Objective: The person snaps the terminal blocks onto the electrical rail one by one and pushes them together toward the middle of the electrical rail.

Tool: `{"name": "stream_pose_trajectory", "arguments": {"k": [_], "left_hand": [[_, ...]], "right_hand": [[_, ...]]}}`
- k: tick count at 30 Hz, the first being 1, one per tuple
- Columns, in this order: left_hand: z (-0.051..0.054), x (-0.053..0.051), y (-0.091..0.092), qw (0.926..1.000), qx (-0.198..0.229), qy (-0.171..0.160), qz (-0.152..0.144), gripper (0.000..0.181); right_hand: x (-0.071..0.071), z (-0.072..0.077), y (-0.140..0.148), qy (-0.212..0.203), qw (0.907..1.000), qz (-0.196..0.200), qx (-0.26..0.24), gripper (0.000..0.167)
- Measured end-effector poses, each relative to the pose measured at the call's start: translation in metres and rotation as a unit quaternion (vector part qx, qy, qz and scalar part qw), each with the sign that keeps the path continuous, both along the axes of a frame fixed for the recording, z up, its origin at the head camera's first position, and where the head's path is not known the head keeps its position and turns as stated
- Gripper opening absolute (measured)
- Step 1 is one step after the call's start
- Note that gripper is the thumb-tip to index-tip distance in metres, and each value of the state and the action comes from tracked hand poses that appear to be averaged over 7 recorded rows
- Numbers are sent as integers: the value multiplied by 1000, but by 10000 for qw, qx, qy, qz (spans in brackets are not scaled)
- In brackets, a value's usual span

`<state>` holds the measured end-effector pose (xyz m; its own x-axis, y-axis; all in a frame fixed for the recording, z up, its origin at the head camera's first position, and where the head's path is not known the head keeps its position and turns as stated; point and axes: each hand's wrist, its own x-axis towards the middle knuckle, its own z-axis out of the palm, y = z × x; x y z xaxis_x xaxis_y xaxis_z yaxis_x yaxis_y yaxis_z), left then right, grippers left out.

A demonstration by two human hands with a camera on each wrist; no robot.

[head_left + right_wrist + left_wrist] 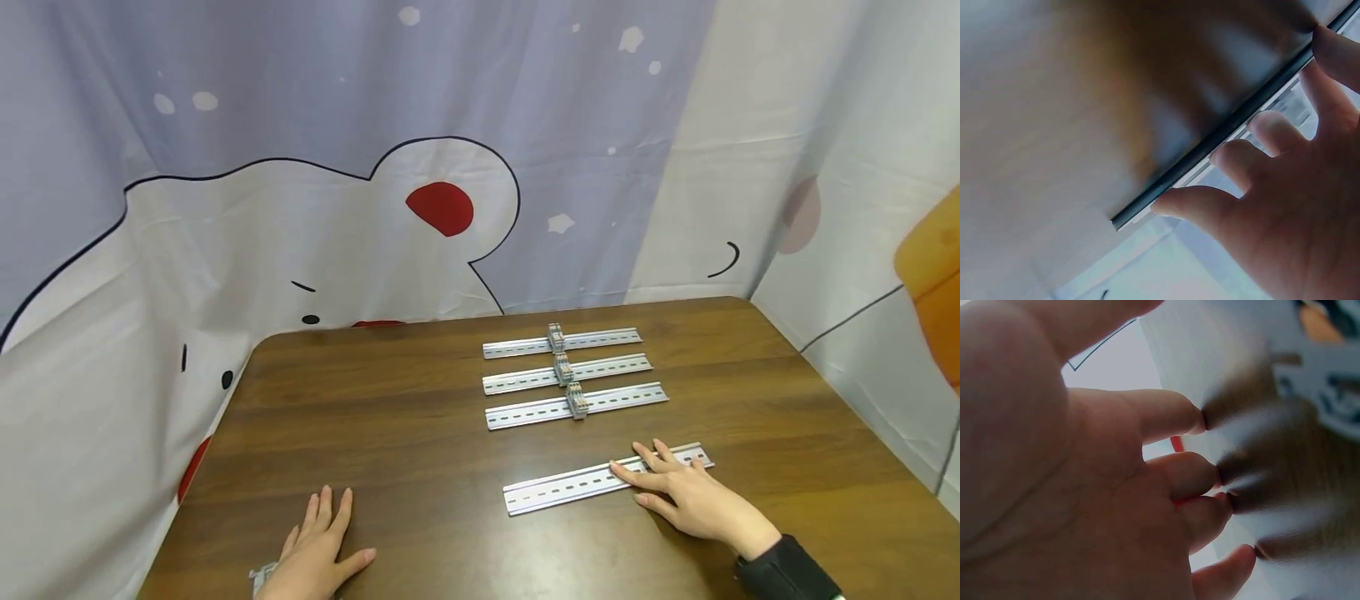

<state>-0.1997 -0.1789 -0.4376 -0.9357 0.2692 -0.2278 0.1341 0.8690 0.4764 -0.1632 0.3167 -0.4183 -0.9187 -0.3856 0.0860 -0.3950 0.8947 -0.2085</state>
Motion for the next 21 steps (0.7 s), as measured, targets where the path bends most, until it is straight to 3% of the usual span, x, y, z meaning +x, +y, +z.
{"name": "stream_pose_trajectory", "arguments": {"k": [12,21], "left_hand": [[7,2,-1,10000,-41,84,18,96],[5,4,-2,10000,40,30,60,96]], "right_hand": [[-14,3,-32,-99,9999,121,10,46],[-22,2,-55,-103,9995,303,34,46]]}}
